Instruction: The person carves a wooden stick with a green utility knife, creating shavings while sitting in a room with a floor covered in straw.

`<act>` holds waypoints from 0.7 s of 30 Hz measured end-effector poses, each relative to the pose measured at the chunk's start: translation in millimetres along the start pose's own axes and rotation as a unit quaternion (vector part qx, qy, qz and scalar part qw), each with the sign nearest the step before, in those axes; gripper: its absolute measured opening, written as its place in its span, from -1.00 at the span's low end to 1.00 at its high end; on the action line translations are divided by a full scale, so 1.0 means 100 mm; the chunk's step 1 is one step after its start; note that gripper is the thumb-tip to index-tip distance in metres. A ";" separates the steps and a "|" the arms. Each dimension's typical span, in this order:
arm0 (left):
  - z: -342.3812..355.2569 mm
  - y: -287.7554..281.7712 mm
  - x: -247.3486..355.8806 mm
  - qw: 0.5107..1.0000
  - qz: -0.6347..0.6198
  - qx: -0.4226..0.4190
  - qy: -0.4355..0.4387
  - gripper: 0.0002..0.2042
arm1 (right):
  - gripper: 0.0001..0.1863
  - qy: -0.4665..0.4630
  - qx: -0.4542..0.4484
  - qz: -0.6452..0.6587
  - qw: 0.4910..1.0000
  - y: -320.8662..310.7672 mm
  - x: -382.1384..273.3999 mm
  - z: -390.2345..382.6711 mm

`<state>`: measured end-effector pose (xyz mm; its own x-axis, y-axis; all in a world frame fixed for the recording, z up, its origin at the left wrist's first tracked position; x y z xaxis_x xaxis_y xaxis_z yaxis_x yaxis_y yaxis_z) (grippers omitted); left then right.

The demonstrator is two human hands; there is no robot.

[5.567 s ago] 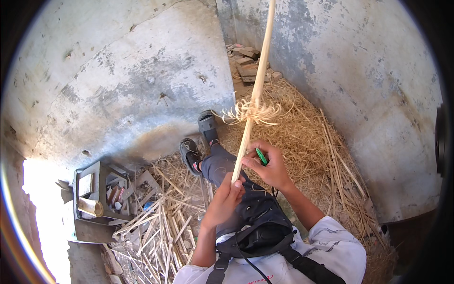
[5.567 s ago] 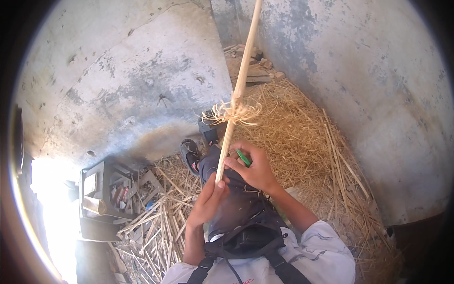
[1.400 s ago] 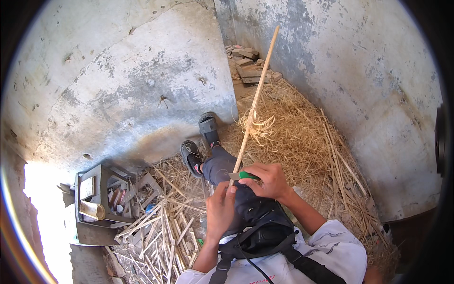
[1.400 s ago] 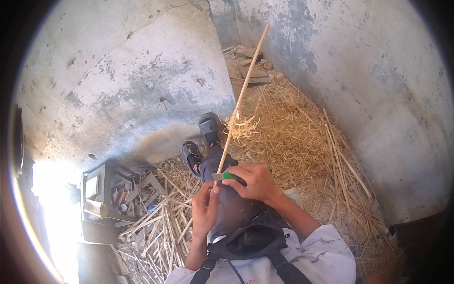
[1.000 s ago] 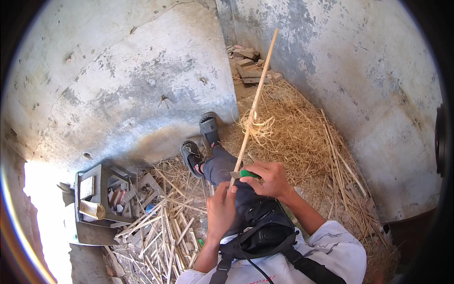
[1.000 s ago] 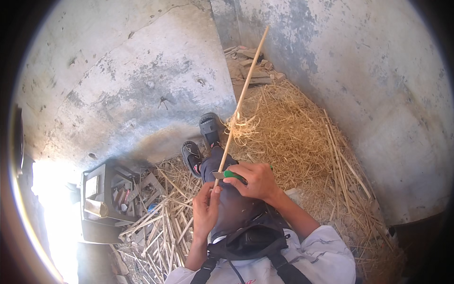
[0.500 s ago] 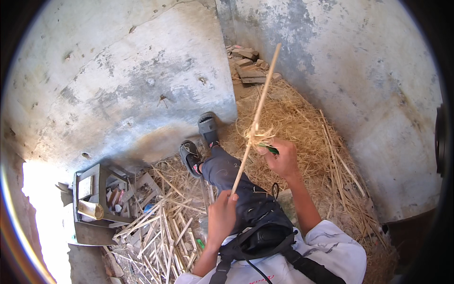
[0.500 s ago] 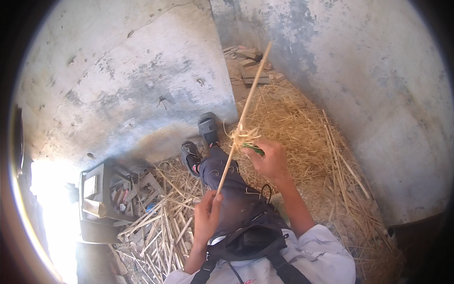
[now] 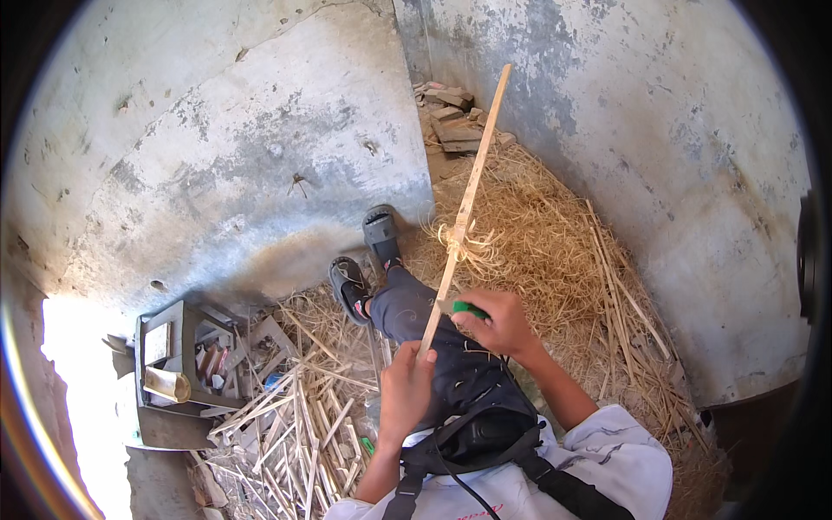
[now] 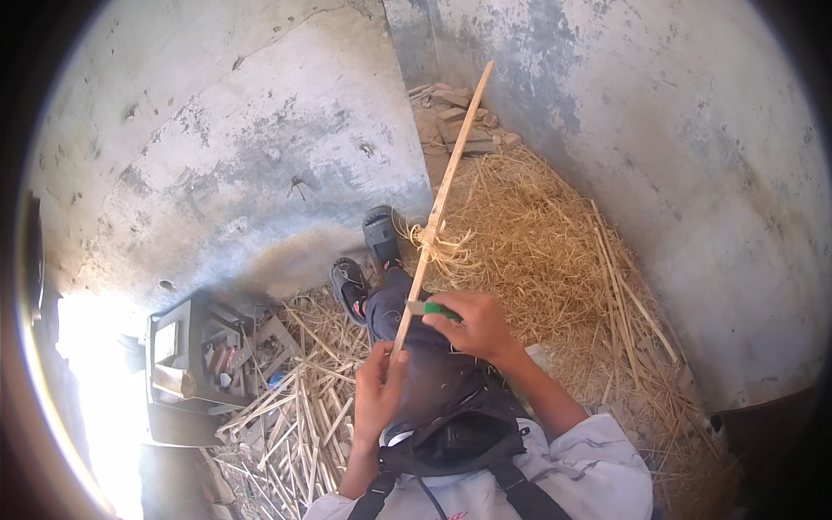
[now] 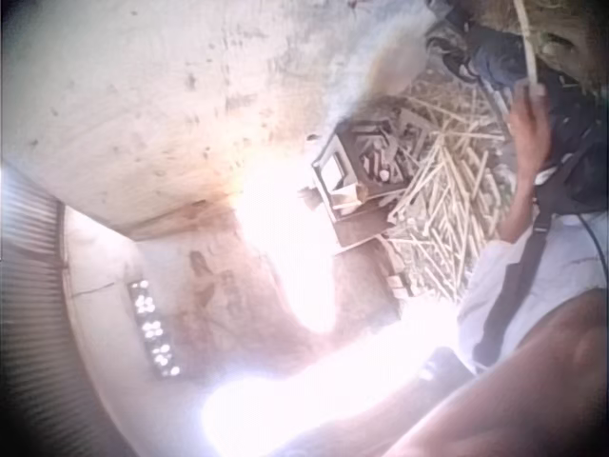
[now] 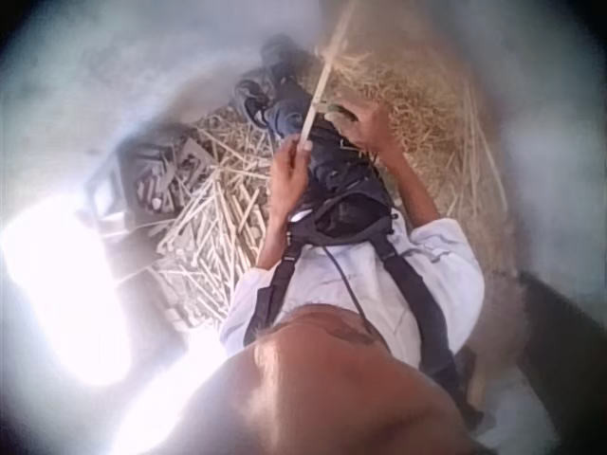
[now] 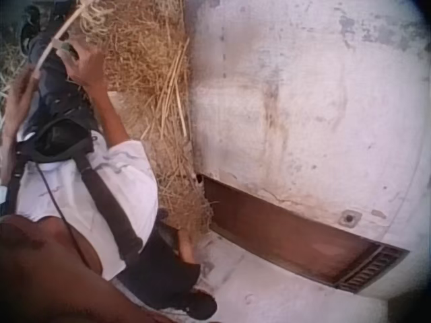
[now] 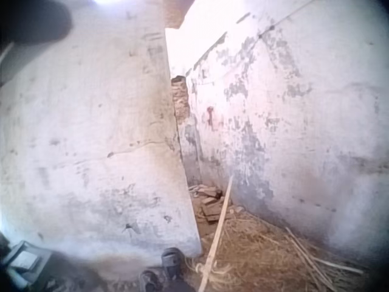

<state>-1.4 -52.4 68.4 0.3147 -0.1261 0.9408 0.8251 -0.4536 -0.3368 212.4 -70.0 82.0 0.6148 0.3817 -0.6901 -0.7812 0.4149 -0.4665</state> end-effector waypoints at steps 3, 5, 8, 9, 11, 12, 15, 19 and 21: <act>0.01 0.00 0.05 1.000 0.013 0.007 0.015 -0.81 | -0.68 -0.035 -0.027 -0.005 0.999 0.05 -0.10 -0.05; 0.01 0.00 0.11 0.999 0.025 0.016 0.024 -0.81 | -0.68 -0.041 -0.042 -0.014 0.998 0.07 -0.14 -0.05; 0.00 -0.01 0.21 0.998 0.042 0.029 0.044 -0.84 | -0.69 -0.051 -0.038 -0.025 0.998 0.06 -0.16 -0.05; -0.01 -0.02 0.22 0.997 0.047 0.031 0.046 -0.84 | -0.69 -0.053 -0.035 -0.026 0.998 0.07 -0.16 -0.05; -0.02 -0.03 0.25 0.997 0.055 0.035 0.050 -0.85 | -0.69 -0.057 -0.031 -0.027 0.997 0.07 -0.16 -0.04; -0.02 -0.03 0.27 0.996 0.061 0.039 0.047 -0.85 | -0.69 -0.059 -0.030 -0.027 0.997 0.08 -0.17 -0.03; -0.04 -0.05 0.30 0.994 0.085 0.050 0.042 -0.85 | -0.69 -0.056 0.004 -0.040 0.998 0.04 -0.12 0.00; -0.08 -0.02 0.11 0.994 0.093 0.044 0.023 -0.81 | -0.70 0.036 0.064 -0.025 0.997 -0.18 0.30 0.10; -0.08 -0.01 0.05 0.996 0.080 0.031 0.004 -0.79 | -0.71 0.056 0.036 -0.029 0.997 -0.20 0.33 0.11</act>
<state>-5.1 -59.8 73.5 0.4410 -0.1995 0.8751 0.7926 -0.3709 -0.4840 249.5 -56.5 74.7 0.6397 0.2617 -0.7227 -0.7322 0.4933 -0.4696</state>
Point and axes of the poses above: each hand's wrist, its own z-axis towards the middle knuckle, its own y-axis out of the palm, x = y × z, the point moved 5 cm from there along z, towards the middle knuckle, and after that the axes turned 5 degrees about -x, right-handed, at the moved point
